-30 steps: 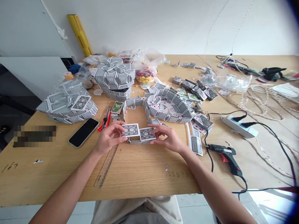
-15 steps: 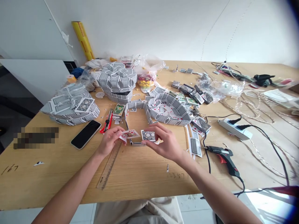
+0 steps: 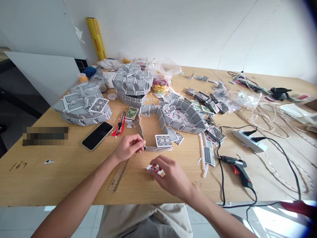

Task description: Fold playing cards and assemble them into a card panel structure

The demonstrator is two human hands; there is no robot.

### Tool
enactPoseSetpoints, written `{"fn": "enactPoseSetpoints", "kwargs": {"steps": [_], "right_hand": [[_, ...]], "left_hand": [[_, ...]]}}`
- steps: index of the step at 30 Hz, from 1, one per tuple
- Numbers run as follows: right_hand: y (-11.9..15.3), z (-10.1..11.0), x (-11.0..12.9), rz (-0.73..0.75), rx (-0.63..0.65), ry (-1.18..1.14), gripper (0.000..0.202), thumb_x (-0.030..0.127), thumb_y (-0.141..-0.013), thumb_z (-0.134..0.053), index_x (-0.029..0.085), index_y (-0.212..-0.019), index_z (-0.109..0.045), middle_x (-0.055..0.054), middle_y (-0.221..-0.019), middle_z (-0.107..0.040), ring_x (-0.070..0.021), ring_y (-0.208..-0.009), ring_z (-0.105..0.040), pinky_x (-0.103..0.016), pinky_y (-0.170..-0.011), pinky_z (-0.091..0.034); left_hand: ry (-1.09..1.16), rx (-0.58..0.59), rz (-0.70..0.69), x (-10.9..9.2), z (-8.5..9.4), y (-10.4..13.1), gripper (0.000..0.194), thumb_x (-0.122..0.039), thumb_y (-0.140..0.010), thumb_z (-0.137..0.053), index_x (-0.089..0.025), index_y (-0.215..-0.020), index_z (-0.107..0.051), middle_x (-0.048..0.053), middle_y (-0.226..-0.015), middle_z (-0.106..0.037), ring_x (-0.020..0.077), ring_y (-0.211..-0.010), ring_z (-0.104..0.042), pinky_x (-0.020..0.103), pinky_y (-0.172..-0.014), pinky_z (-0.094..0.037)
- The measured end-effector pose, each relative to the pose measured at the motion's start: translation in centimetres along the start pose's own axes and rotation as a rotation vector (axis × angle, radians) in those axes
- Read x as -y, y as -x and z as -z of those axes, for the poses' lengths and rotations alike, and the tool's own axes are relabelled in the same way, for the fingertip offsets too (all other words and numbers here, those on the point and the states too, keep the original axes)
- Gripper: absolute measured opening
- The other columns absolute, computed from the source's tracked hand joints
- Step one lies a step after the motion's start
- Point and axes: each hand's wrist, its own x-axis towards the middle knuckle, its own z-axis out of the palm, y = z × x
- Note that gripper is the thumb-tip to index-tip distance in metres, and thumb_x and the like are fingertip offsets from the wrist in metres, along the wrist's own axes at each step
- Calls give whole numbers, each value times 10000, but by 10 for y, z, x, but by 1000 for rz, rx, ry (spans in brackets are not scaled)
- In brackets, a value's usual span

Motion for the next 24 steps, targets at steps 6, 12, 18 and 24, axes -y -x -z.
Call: {"fn": "enactPoseSetpoints", "kwargs": {"steps": [6,12,18,24], "right_hand": [[32,-28,-3,-55,0,119,115,139,-1014,-664,225,-937,-666,-75,-991,-723,-262,-927,-675,-354,-786,-532],[14,-12,4,-395,-149,-716,333,523,-1038,-687,215,-918,-644,5,-719,-617,-155,-618,-542,-290,-577,-420],[-3,-4,8,-521,-200,-1367,448,552,-839,-926,193,-910,-667,2,-780,-646,-125,-661,-578,-244,-592,-448],[-6,-7,-1,-667,-255,-1620,455,406,-712,-1043,178,-896,-695,20,-783,-614,-88,-664,-557,-187,-572,-427]], "left_hand": [[-24,2,-25,6,-2,2,365,-491,-960,-739,-158,-815,-706,16,-672,-683,122,-590,-603,222,-550,-472],[-83,63,-99,-3,-1,6,291,-447,-955,-746,-157,-937,-766,49,-840,-738,155,-744,-649,266,-691,-515],[-149,92,-213,-8,-1,6,233,-389,-968,-749,-170,-1045,-776,60,-968,-710,162,-811,-643,277,-719,-507],[-156,101,-218,0,-2,6,337,-405,-895,-850,-199,-1145,-757,60,-1090,-670,124,-755,-604,229,-590,-452]]}}
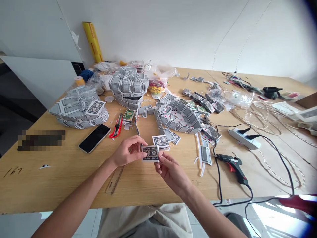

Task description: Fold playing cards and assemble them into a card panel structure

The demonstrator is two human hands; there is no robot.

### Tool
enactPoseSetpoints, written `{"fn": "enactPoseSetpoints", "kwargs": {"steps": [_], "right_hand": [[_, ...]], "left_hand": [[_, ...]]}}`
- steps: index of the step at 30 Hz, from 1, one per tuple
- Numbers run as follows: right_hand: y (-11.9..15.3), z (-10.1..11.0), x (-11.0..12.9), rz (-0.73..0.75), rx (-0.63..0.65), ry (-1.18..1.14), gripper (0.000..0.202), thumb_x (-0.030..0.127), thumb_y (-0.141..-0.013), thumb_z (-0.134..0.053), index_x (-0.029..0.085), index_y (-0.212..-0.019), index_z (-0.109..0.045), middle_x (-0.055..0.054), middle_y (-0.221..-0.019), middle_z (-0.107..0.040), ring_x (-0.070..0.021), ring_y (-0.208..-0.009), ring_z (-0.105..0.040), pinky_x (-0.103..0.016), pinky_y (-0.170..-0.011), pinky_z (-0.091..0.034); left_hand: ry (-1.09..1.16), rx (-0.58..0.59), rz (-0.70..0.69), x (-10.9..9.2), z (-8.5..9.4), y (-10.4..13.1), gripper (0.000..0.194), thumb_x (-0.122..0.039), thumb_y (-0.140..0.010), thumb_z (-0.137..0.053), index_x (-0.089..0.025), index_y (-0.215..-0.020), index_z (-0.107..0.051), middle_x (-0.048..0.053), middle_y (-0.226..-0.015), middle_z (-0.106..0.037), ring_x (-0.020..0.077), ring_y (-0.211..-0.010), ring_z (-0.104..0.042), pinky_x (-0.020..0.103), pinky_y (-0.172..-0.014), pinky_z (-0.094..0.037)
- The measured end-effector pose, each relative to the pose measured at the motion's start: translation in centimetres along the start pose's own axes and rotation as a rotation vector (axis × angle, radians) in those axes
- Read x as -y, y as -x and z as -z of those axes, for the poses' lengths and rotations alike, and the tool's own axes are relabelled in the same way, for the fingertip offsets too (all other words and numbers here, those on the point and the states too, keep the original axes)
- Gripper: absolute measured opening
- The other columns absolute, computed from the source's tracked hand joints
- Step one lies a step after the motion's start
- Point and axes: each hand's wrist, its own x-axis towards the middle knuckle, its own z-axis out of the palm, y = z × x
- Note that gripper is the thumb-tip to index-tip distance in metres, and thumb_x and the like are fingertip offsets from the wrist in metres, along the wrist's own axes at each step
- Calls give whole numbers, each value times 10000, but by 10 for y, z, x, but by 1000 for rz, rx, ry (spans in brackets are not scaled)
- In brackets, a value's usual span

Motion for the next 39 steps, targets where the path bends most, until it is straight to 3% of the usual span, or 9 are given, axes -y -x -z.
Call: {"fn": "enactPoseSetpoints", "kwargs": {"steps": [5,9,13,17,20,24,28,34,39], "right_hand": [[-2,3,4,-49,7,-54,438,384,-722,-1042,175,-879,-691,41,-770,-565,-72,-644,-524,-167,-535,-403],[-2,2,4,-71,7,-71,459,377,-699,-1056,166,-890,-695,40,-748,-580,-76,-639,-534,-160,-532,-426],[-5,5,0,-84,21,-47,448,384,-705,-1044,186,-893,-689,43,-732,-596,-83,-632,-551,-161,-536,-442],[-12,11,14,-65,117,272,476,615,-833,-898,189,-874,-689,3,-752,-666,-122,-598,-613,-218,-524,-483],[-24,16,46,84,196,781,642,791,-960,-634,181,-765,-678,-33,-648,-669,-150,-514,-593,-272,-504,-472],[-52,25,92,636,-37,1262,626,715,-1039,-558,216,-662,-584,-11,-585,-581,-141,-544,-472,-284,-545,-370],[-78,43,98,979,-113,1466,602,646,-1071,-510,236,-635,-442,16,-578,-471,-129,-558,-351,-301,-579,-309],[-92,69,75,980,-120,1466,524,538,-1091,-492,238,-664,-435,47,-564,-378,-121,-526,-289,-294,-545,-255],[-94,74,74,923,-128,1454,520,521,-1096,-478,239,-665,-407,56,-562,-366,-119,-531,-281,-281,-540,-259]], "left_hand": [[-95,-15,-16,2,-5,1,740,-416,-755,-982,-275,-1404,-654,45,-1165,-674,117,-760,-546,205,-569,-424],[-207,13,-94,1,-6,1,651,-423,-784,-969,-266,-1357,-704,51,-1169,-671,122,-773,-533,237,-652,-468],[-226,26,-88,3,-5,1,596,-443,-802,-951,-258,-1327,-738,55,-1128,-649,130,-763,-524,252,-652,-473],[-233,7,-47,3,-4,3,566,-435,-805,-928,-264,-1312,-743,58,-1136,-632,136,-767,-528,251,-635,-469],[-226,-53,-18,2,-3,3,535,-419,-805,-906,-253,-1287,-743,62,-1133,-617,141,-775,-525,249,-626,-469],[-199,-121,8,4,-1,1,525,-399,-796,-901,-253,-1272,-735,61,-1160,-598,136,-775,-524,242,-614,-470],[-202,-159,-8,6,1,0,510,-385,-815,-869,-244,-1283,-726,62,-1167,-593,124,-751,-527,223,-556,-427],[-237,-193,-21,6,2,-1,490,-397,-861,-801,-219,-1308,-710,77,-1154,-599,136,-757,-553,233,-545,-436],[-348,-186,-37,13,1,0,488,-390,-878,-780,-236,-1331,-685,83,-1183,-611,150,-782,-580,259,-593,-493]]}}
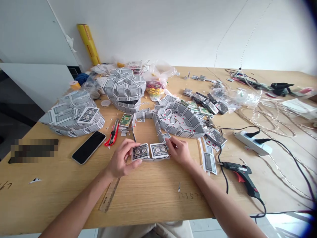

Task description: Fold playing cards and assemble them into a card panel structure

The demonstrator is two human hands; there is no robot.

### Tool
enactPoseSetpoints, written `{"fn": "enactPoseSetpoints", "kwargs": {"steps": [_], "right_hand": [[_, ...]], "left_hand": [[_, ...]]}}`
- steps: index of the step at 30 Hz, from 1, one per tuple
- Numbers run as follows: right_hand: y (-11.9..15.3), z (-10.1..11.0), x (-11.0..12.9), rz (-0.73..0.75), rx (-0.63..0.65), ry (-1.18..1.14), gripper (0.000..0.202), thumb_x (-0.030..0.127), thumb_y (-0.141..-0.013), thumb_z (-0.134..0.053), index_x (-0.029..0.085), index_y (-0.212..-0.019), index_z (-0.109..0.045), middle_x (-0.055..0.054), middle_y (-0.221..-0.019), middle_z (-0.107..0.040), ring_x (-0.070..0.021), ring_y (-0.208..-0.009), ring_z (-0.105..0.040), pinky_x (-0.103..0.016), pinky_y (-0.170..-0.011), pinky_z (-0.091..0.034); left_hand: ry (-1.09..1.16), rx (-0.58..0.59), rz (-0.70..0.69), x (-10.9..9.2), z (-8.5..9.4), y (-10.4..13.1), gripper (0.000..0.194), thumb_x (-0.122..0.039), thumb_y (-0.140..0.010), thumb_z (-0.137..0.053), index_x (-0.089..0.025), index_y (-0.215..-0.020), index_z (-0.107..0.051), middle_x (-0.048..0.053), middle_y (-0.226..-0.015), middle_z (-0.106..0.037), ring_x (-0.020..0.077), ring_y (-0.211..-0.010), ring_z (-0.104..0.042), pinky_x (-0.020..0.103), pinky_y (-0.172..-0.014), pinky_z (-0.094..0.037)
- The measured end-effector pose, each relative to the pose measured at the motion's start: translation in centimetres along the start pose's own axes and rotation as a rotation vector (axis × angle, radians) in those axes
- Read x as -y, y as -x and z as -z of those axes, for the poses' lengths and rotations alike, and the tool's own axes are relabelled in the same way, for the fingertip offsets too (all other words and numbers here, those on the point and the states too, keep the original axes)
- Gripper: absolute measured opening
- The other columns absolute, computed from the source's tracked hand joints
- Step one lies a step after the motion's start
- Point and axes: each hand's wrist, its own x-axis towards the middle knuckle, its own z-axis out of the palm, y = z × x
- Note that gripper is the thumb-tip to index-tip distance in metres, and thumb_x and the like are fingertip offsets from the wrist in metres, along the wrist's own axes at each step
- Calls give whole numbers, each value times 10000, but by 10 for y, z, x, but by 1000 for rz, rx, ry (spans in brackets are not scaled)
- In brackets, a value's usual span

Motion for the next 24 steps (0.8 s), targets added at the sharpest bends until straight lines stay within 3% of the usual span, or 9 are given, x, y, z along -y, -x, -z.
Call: {"fn": "enactPoseSetpoints", "kwargs": {"steps": [12,17,24], "right_hand": [[1,-3,2,-46,54,-47,558,565,-1092,-453,254,-651,-311,58,-553,-328,-125,-531,-254,-301,-528,-231],[1,-2,5,-51,50,-55,576,591,-1089,-447,255,-643,-305,56,-553,-314,-128,-543,-252,-300,-530,-235],[2,-4,6,-44,49,-57,570,576,-1093,-453,252,-650,-299,59,-557,-312,-126,-544,-250,-301,-535,-231]], "left_hand": [[-133,-53,-37,6,-1,2,501,-393,-900,-772,-258,-1371,-667,79,-1207,-611,168,-833,-609,274,-636,-543],[-185,-61,-28,5,-2,2,524,-414,-876,-778,-260,-1370,-695,90,-1202,-620,239,-993,-656,319,-719,-596],[-144,-20,-35,10,-4,4,557,-407,-891,-774,-274,-1422,-676,97,-1242,-594,236,-1011,-669,299,-681,-611]]}}
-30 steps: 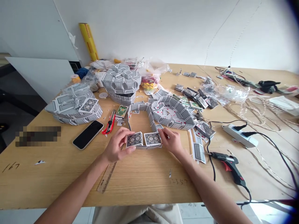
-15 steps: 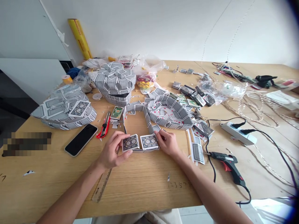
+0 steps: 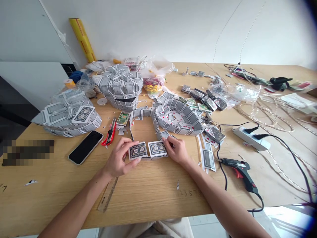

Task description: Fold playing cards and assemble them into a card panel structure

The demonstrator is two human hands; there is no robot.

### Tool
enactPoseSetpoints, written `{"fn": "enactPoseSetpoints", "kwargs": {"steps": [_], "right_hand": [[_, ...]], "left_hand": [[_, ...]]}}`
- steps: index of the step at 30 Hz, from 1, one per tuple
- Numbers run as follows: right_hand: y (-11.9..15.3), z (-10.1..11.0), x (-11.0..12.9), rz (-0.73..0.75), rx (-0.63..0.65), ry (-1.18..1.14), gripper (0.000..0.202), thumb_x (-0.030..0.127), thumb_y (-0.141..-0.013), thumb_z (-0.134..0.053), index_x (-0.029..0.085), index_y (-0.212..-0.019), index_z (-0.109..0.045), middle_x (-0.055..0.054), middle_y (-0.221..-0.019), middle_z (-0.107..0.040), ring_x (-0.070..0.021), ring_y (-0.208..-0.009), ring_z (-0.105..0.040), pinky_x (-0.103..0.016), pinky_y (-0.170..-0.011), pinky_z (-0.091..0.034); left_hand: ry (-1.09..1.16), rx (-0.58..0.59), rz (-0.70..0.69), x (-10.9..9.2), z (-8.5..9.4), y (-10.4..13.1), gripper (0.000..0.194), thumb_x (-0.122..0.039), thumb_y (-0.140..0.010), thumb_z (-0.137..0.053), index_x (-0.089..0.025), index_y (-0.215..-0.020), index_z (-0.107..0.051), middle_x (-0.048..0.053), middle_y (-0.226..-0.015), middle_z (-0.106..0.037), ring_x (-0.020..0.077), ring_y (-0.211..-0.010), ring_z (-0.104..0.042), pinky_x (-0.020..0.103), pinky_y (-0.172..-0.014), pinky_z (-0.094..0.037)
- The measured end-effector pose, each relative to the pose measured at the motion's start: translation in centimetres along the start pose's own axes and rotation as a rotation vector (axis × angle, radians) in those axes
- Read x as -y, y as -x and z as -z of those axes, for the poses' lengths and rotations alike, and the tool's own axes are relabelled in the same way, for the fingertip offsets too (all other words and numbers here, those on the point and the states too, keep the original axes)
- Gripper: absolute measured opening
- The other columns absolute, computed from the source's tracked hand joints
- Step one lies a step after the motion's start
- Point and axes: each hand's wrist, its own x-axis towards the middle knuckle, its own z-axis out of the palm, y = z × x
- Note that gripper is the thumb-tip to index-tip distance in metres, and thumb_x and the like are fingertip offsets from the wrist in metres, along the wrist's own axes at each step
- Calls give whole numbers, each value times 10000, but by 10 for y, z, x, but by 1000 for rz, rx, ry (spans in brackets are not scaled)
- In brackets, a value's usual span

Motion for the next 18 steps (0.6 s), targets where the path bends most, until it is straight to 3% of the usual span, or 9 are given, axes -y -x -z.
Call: {"fn": "enactPoseSetpoints", "kwargs": {"steps": [18], "right_hand": [[1,-1,-1,21,-12,-7,549,522,-1093,-489,246,-653,-313,67,-568,-290,-123,-544,-240,-297,-537,-231]], "left_hand": [[16,16,-57,3,-2,0,568,-351,-916,-785,-276,-1463,-651,90,-1275,-559,214,-1022,-682,296,-740,-638]]}}
